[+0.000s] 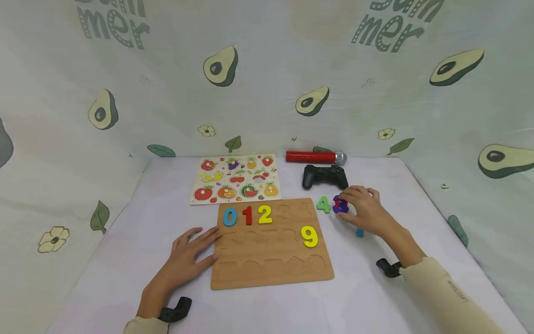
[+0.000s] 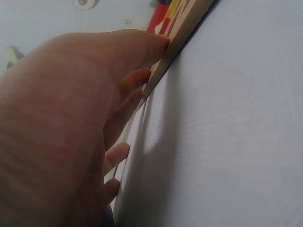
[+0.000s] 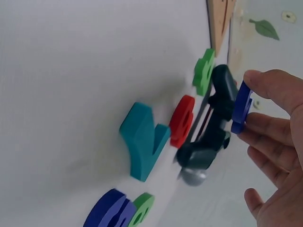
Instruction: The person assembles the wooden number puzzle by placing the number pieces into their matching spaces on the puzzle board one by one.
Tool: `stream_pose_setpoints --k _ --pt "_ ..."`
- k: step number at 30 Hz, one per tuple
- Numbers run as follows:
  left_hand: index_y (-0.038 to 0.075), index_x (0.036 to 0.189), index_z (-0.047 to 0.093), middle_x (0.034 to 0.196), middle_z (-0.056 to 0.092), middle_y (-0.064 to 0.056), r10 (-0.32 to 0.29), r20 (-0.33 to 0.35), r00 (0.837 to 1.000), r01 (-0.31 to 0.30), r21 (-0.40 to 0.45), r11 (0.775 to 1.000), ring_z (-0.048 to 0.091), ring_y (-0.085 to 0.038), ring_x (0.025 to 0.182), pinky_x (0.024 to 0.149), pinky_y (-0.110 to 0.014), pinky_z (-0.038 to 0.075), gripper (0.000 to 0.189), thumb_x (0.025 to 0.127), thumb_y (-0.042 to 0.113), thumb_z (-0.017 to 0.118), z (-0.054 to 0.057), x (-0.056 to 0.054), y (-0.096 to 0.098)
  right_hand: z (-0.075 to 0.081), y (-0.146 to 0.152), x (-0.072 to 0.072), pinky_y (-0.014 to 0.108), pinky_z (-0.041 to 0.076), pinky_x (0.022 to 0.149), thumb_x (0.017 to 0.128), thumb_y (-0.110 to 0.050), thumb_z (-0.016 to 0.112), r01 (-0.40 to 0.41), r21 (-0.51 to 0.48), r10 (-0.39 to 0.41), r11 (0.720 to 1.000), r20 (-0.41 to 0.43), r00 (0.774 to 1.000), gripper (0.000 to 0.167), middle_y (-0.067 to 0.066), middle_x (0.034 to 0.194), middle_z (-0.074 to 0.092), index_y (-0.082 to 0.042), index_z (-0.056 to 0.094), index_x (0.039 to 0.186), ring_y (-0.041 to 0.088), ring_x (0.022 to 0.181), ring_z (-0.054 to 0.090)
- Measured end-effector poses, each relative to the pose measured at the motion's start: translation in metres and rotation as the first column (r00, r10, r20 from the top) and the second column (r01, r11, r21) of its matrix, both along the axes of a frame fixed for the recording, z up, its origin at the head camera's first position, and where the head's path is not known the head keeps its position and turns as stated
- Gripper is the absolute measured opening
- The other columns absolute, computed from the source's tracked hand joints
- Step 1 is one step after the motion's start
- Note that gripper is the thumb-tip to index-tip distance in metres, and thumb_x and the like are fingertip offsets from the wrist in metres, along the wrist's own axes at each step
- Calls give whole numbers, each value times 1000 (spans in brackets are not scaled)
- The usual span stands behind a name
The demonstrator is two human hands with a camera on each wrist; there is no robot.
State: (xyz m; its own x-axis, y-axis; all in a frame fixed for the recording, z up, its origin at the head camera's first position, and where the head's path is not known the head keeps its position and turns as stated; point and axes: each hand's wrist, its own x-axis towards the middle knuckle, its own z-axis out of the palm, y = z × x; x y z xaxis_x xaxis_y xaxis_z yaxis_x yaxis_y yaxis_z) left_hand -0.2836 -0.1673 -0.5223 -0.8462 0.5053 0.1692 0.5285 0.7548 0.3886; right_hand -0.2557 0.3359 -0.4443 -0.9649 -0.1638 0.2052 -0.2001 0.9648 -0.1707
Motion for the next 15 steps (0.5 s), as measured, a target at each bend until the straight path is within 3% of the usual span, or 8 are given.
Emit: stream_pose_setpoints --k 5,10,15 --pt "35 148 51 156 40 12 11 21 1000 -10 -23 1000 24 -33 143 108 -63 14 60 93 58 61 3 -4 -10 0 -17 -7 70 18 105 81 -29 85 -32 -14 32 999 -5 999 53 19 130 61 -3 68 124 39 131 39" --pt "36 148 50 156 39 15 9 23 1000 -9 -8 1000 25 -33 143 109 -62 13 60 93 58 60 -1 2 -3 0 -21 -1 70 21 104 82 -27 84 -66 -22 65 998 -12 998 51 18 128 63 -2 68 123 40 130 41" --pt "36 148 50 156 38 16 5 25 1000 -4 -7 1000 25 -33 143 109 -61 13 60 93 56 61 4 3 -1 -1 -28 -1 69 21 104 81 -26 84 -97 -27 96 995 -44 994 48 15 126 64 -3 70 121 38 130 42"
